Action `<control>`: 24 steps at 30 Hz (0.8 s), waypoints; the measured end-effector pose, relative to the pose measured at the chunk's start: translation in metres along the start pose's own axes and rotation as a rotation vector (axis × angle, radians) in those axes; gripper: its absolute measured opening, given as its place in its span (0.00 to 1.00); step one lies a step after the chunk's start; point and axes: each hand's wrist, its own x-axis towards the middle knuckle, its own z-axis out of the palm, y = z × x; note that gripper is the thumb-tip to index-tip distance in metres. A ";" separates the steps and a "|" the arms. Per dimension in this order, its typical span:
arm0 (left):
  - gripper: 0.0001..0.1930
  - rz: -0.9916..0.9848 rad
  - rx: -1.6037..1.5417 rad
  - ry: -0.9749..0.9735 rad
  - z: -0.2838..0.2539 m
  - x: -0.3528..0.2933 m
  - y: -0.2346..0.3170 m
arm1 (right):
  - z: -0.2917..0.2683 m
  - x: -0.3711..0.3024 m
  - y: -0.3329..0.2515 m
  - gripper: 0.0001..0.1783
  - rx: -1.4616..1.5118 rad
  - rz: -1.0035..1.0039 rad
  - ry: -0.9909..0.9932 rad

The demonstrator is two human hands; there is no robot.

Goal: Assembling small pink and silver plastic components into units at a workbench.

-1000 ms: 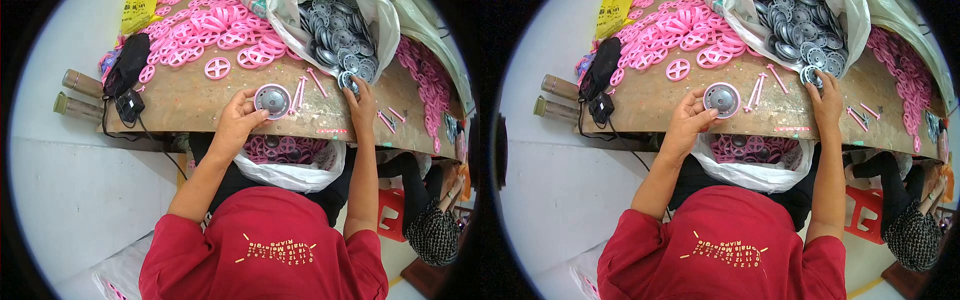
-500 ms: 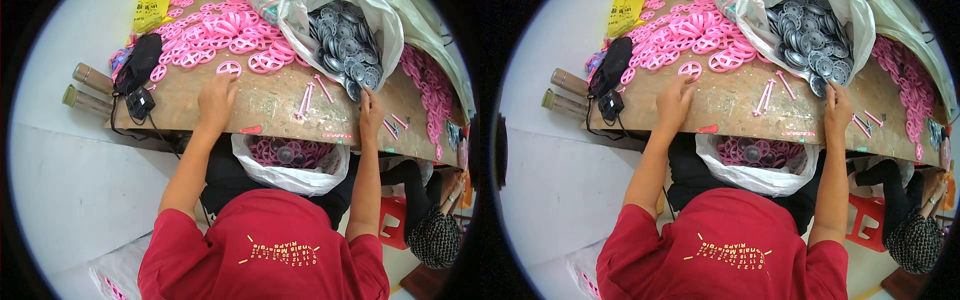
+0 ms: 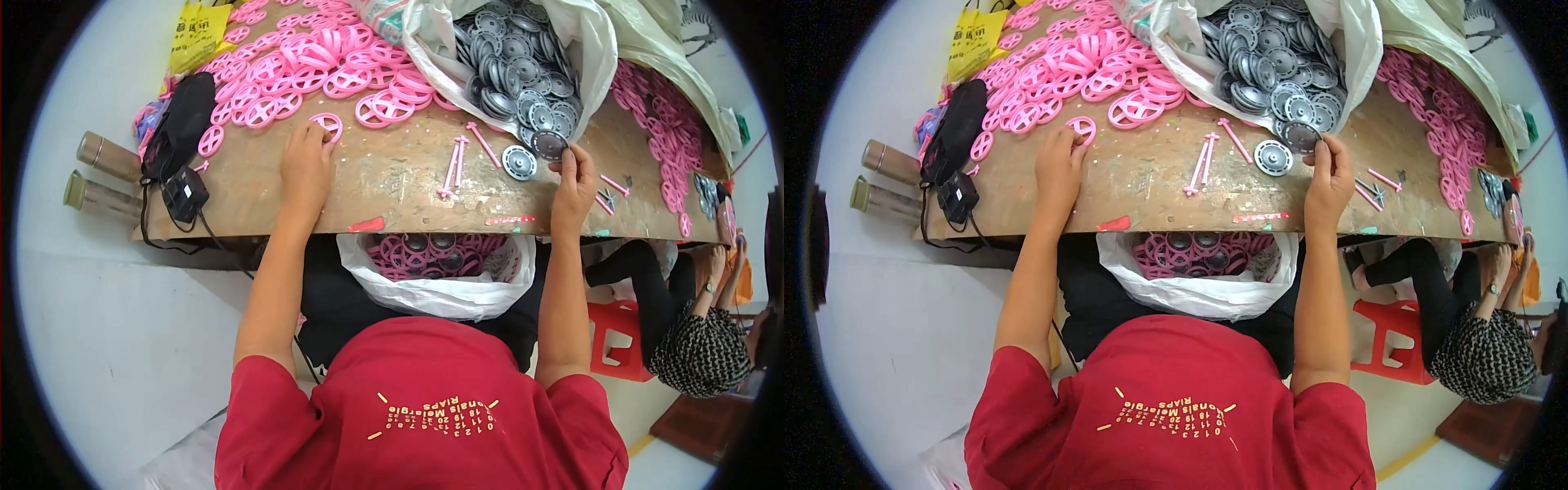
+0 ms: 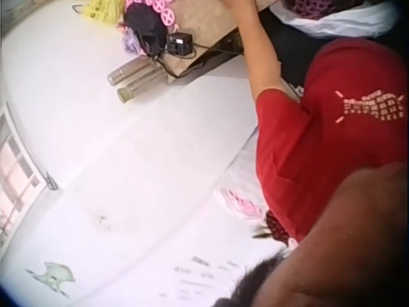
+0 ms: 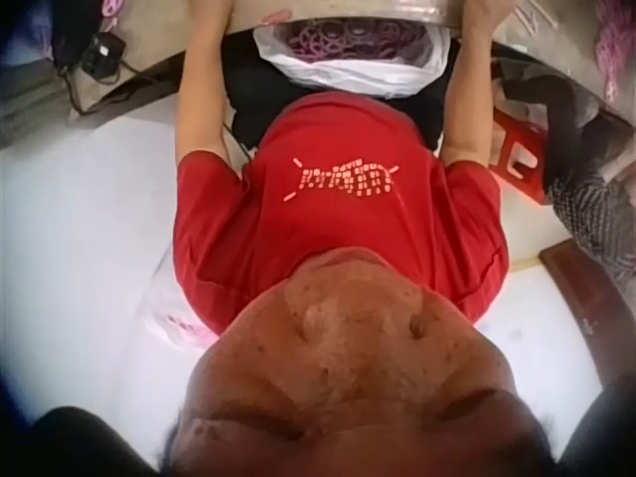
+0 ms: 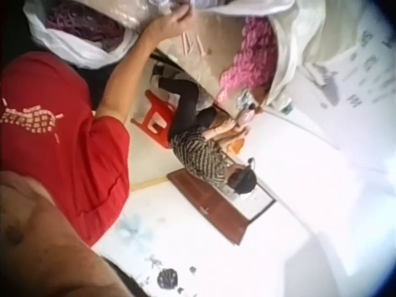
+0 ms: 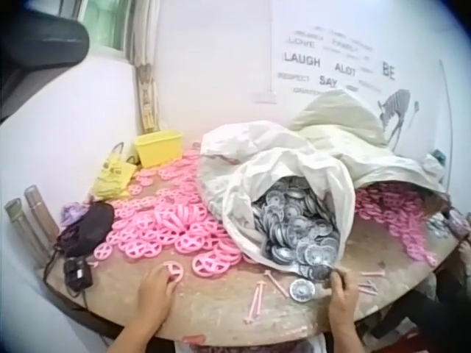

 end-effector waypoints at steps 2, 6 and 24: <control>0.09 -0.018 0.030 -0.060 0.000 0.002 0.000 | 0.003 -0.005 -0.010 0.10 0.126 0.069 -0.011; 0.08 -0.240 -0.461 -0.102 -0.002 -0.006 0.028 | 0.019 -0.022 -0.036 0.14 0.251 0.134 -0.200; 0.13 -0.216 -1.015 -0.205 0.011 -0.051 0.149 | 0.042 -0.064 -0.064 0.12 0.221 0.275 -0.527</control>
